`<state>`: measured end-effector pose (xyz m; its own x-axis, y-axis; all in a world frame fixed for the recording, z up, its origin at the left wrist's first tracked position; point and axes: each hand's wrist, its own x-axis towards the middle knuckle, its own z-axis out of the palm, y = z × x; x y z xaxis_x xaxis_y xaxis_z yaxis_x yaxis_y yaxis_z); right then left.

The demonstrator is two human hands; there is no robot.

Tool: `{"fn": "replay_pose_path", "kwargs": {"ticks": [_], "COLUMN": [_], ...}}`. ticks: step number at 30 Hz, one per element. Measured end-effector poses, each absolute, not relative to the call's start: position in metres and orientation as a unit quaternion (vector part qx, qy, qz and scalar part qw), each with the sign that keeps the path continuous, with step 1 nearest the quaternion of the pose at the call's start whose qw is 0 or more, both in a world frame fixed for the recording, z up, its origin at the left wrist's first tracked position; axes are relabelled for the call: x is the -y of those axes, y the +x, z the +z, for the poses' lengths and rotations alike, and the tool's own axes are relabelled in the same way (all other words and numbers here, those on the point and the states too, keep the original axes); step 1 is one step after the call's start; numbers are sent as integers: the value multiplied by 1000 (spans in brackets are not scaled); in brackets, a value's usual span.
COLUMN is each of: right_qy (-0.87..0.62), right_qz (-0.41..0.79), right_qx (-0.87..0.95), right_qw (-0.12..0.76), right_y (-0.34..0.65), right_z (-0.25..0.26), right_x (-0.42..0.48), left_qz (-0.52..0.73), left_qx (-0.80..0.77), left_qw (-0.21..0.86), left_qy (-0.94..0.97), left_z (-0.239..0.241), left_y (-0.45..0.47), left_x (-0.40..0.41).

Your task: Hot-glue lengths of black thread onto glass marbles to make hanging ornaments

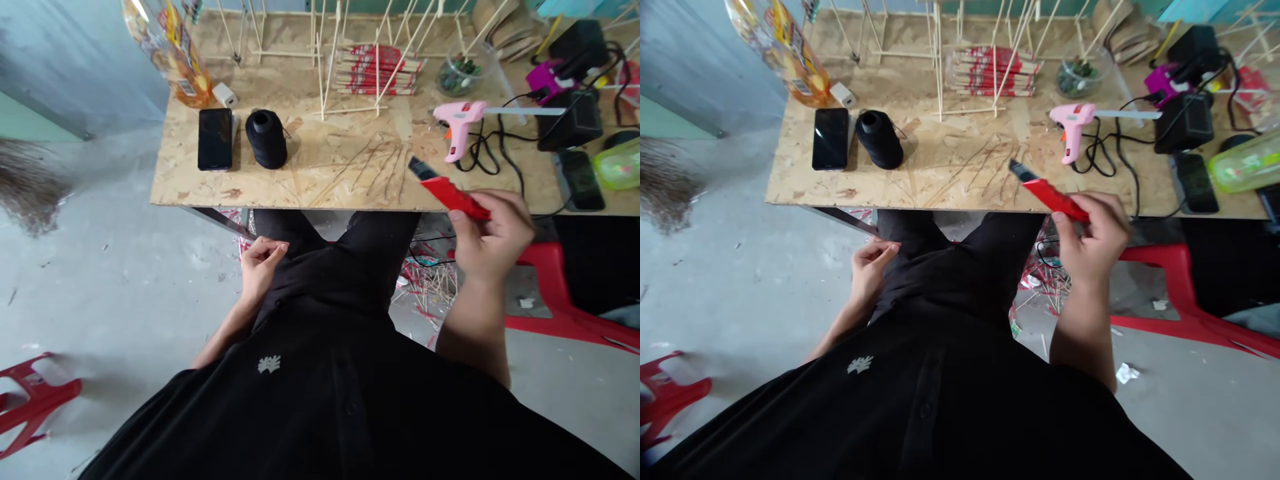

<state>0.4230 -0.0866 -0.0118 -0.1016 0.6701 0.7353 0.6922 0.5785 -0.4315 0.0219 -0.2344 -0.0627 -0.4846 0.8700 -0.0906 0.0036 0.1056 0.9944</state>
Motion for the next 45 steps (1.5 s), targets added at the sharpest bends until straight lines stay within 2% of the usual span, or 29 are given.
{"fn": "replay_pose_path", "kwargs": {"ticks": [3, 7, 11, 27, 45], "right_qy": [-413, -386, -359, -342, -286], "right_qz": [72, 183, 233, 257, 211], "right_qx": [785, 828, 836, 834, 838], "right_qw": [455, 363, 344, 349, 415], "right_y": [380, 333, 313, 313, 308], "right_z": [2, -12, -27, -21, -35], "right_x": [108, 124, 129, 133, 128], "left_qz": [580, 585, 592, 618, 638], "left_qx": [-645, -635, -608, -530, -501], "left_qw": [320, 278, 280, 392, 448], "left_qy": [381, 422, 449, 429, 376], "left_z": [-53, -44, -42, -54, -72], "left_y": [21, 25, 29, 39, 35], "left_x": [236, 234, 231, 219, 216]}}
